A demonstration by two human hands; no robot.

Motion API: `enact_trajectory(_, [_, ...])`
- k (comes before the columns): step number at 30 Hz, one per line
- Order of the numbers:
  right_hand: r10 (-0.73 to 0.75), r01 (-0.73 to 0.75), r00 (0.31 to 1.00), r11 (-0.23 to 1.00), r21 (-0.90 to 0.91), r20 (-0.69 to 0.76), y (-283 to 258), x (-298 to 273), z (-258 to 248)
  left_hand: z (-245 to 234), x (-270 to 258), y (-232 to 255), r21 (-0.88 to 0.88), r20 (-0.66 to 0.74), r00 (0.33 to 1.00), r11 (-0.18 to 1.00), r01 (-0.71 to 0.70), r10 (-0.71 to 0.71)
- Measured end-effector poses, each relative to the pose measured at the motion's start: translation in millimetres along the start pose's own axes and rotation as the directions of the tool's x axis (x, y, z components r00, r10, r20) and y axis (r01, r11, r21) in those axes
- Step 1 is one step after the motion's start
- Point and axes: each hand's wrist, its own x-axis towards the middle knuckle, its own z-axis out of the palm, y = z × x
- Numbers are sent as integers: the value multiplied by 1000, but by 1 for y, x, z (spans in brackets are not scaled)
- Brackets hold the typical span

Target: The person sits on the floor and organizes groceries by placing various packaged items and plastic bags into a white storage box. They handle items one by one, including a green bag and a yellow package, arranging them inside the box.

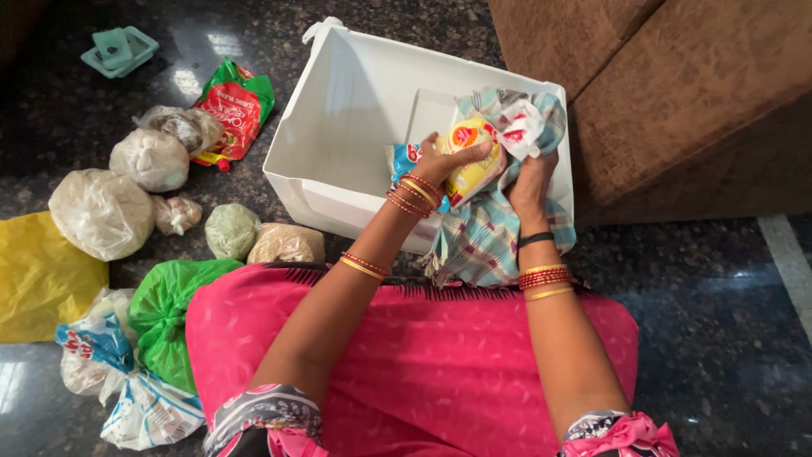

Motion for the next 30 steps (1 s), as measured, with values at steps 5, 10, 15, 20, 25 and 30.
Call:
enact_trajectory(5, [-155, 165, 986, 968, -192, 65, -36, -24, 34, -4, 11, -8, 50, -301, 932, 979, -196, 202])
enact_trajectory(10, [-283, 557, 810, 642, -527, 513, -52, -22, 55, -13, 23, -10, 235, -337, 819, 884, -405, 465])
enact_trajectory(15, [-17, 68, 984, 956, -284, 177, -38, -1, 53, -14, 15, -16, 646, -98, 690, 573, -504, 717])
enact_trajectory(20, [-242, 430, 892, 712, -555, 381, -39, -11, 51, -16, 25, -16, 488, -197, 703, 690, -534, 683])
enact_trajectory(25, [-222, 639, 719, 583, -501, 659, -52, -26, 60, -24, 31, -21, 67, -24, 834, 834, -548, 551])
enact_trajectory(30, [-326, 559, 825, 584, -588, 461, -39, -11, 61, -13, 14, -9, 637, -49, 639, 516, -572, 768])
